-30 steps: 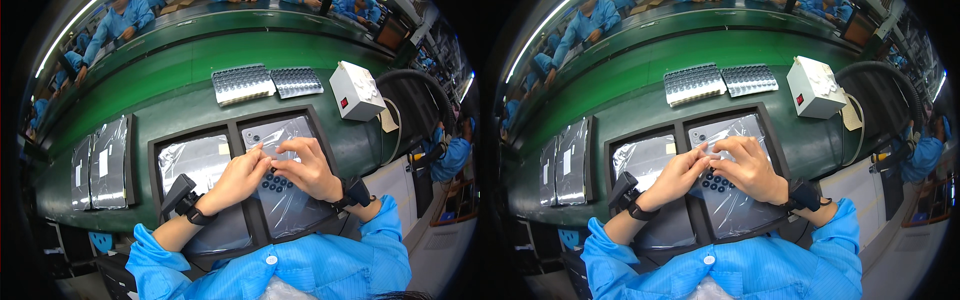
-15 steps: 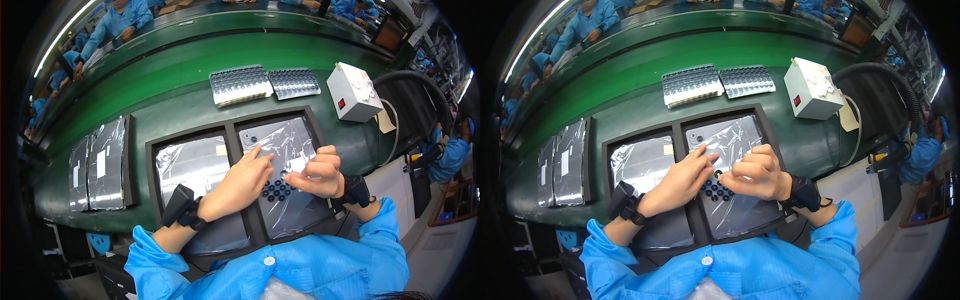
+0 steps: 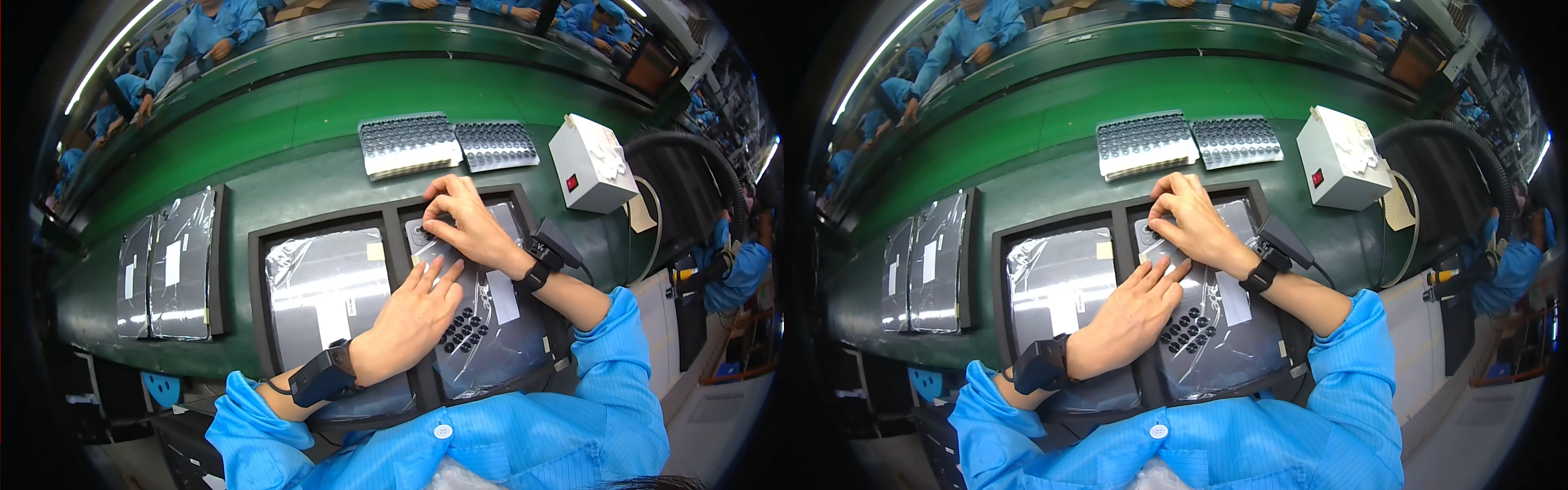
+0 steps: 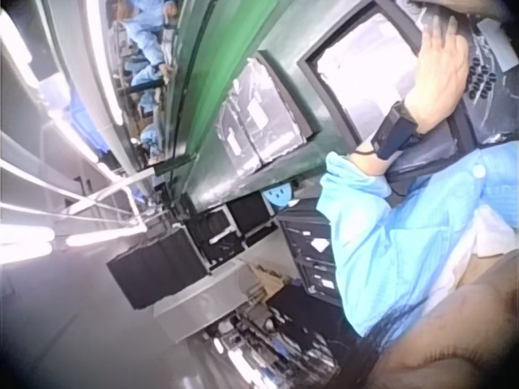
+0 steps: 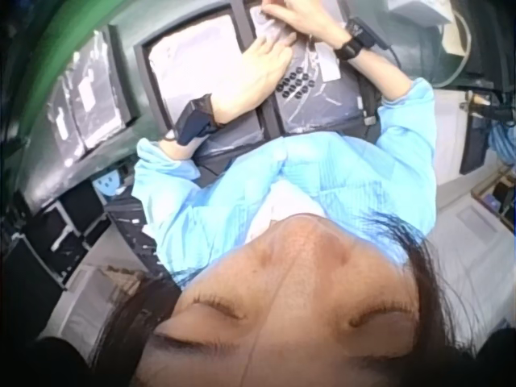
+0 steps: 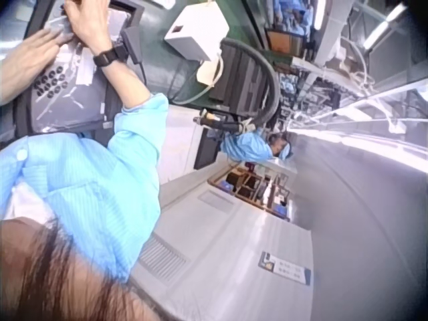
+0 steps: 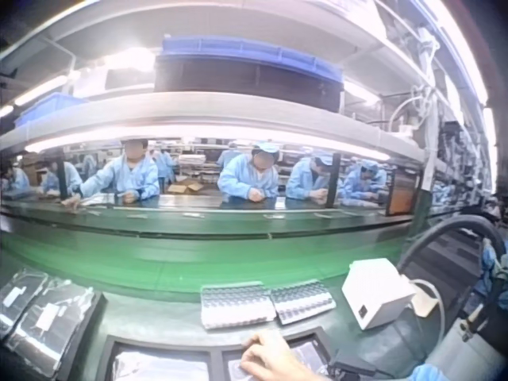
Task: The person installs small electronic components into tablet computer shells by hand, taking components from a component tray and placing them into the shells on an assembly line.
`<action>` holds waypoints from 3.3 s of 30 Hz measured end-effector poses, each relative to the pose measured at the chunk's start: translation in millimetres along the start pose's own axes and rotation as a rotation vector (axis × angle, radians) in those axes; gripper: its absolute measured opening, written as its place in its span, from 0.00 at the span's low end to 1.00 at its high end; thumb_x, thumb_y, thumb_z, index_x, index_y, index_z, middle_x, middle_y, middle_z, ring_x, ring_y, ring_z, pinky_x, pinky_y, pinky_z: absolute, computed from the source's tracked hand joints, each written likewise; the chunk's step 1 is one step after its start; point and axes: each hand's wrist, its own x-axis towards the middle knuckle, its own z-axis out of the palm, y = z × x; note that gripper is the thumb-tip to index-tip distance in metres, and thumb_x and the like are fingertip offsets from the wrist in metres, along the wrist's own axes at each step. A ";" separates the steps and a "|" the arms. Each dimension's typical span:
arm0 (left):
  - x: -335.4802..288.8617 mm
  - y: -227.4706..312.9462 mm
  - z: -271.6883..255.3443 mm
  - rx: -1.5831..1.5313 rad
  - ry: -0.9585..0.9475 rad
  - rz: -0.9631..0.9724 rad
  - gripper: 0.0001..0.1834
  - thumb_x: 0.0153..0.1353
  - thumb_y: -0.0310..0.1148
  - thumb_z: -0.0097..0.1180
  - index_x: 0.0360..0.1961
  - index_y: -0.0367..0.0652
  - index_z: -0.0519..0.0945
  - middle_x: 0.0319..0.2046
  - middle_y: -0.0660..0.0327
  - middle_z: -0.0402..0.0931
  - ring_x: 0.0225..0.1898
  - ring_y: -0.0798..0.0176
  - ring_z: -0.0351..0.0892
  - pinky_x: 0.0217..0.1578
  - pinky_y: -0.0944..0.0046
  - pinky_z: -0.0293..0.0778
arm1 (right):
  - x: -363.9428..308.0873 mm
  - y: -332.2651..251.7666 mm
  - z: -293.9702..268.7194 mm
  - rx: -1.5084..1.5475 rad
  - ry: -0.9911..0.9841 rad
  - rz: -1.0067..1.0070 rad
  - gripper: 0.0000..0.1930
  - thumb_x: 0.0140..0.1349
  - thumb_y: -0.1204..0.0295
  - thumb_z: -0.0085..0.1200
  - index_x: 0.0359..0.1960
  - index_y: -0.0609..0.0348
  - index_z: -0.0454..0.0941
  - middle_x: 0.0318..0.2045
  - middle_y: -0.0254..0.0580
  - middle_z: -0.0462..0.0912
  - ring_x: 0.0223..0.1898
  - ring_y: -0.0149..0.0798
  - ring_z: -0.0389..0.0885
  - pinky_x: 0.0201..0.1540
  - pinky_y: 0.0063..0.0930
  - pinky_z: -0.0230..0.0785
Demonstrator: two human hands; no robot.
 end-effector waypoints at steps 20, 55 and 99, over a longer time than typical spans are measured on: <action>-0.8 -1.5 -1.6 -0.031 0.021 0.000 0.10 0.56 0.24 0.48 0.39 0.29 0.68 0.58 0.38 0.67 0.63 0.37 0.65 0.64 0.46 0.62 | -6.9 -9.9 6.6 -0.351 0.047 -0.243 0.05 0.49 0.75 0.59 0.29 0.59 0.79 0.48 0.42 0.73 0.54 0.44 0.69 0.53 0.37 0.64; -71.0 -22.9 -50.1 -1.171 0.178 -0.544 0.14 0.71 0.36 0.49 0.39 0.35 0.80 0.32 0.60 0.82 0.36 0.70 0.81 0.43 0.68 0.74 | -25.8 -88.8 -10.5 0.167 -0.177 -0.444 0.17 0.45 0.82 0.62 0.40 0.56 0.83 0.31 0.37 0.83 0.31 0.39 0.81 0.35 0.31 0.72; -137.6 -26.2 -52.9 -0.038 0.287 -0.487 0.06 0.60 0.26 0.58 0.34 0.35 0.76 0.55 0.51 0.77 0.60 0.50 0.74 0.63 0.43 0.63 | 93.4 -71.9 131.0 0.176 -0.233 -0.150 0.06 0.56 0.68 0.61 0.30 0.56 0.84 0.53 0.40 0.72 0.60 0.47 0.61 0.64 0.42 0.54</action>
